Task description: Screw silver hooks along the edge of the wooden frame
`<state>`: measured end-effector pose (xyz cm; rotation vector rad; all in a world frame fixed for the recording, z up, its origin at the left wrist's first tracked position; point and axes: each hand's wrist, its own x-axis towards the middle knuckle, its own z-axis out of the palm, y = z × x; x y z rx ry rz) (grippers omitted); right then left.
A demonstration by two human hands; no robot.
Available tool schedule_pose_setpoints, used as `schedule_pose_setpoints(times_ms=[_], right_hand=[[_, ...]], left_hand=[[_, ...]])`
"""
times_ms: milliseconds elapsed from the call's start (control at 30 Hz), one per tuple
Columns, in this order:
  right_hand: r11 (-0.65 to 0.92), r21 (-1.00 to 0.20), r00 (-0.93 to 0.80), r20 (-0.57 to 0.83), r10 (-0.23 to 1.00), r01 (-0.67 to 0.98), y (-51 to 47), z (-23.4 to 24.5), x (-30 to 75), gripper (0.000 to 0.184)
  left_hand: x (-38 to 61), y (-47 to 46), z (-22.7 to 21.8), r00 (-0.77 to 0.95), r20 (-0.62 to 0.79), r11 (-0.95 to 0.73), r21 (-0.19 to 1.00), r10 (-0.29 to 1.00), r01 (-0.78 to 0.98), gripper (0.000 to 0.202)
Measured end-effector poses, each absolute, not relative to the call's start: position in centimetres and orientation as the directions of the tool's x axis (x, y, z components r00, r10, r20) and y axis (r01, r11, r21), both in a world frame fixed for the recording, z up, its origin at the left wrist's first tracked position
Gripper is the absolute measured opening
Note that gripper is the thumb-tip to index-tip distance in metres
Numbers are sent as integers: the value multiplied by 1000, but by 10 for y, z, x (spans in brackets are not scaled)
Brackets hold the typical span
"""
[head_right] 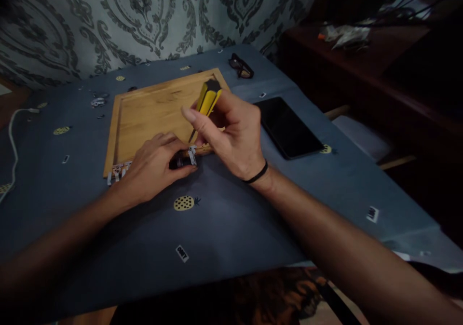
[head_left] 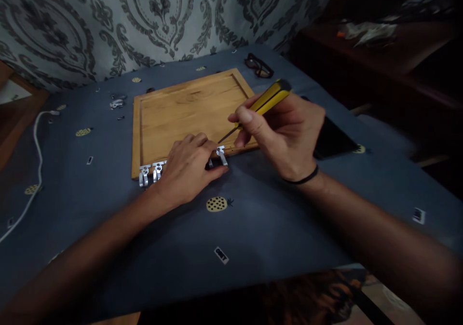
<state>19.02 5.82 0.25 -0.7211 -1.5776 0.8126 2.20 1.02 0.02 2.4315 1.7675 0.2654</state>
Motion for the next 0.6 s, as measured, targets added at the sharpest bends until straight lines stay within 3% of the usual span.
schedule_pose_setpoints(times_ms=[100, 600], right_hand=[[574, -819, -79, 573, 816, -10, 59, 6, 192, 31], [529, -843, -206, 502, 840, 99, 68, -3, 191, 51]], left_hand=[[23, 10, 1, 302, 78, -312, 199, 950, 929, 27], [21, 9, -1, 303, 97, -316, 197, 948, 928, 29]])
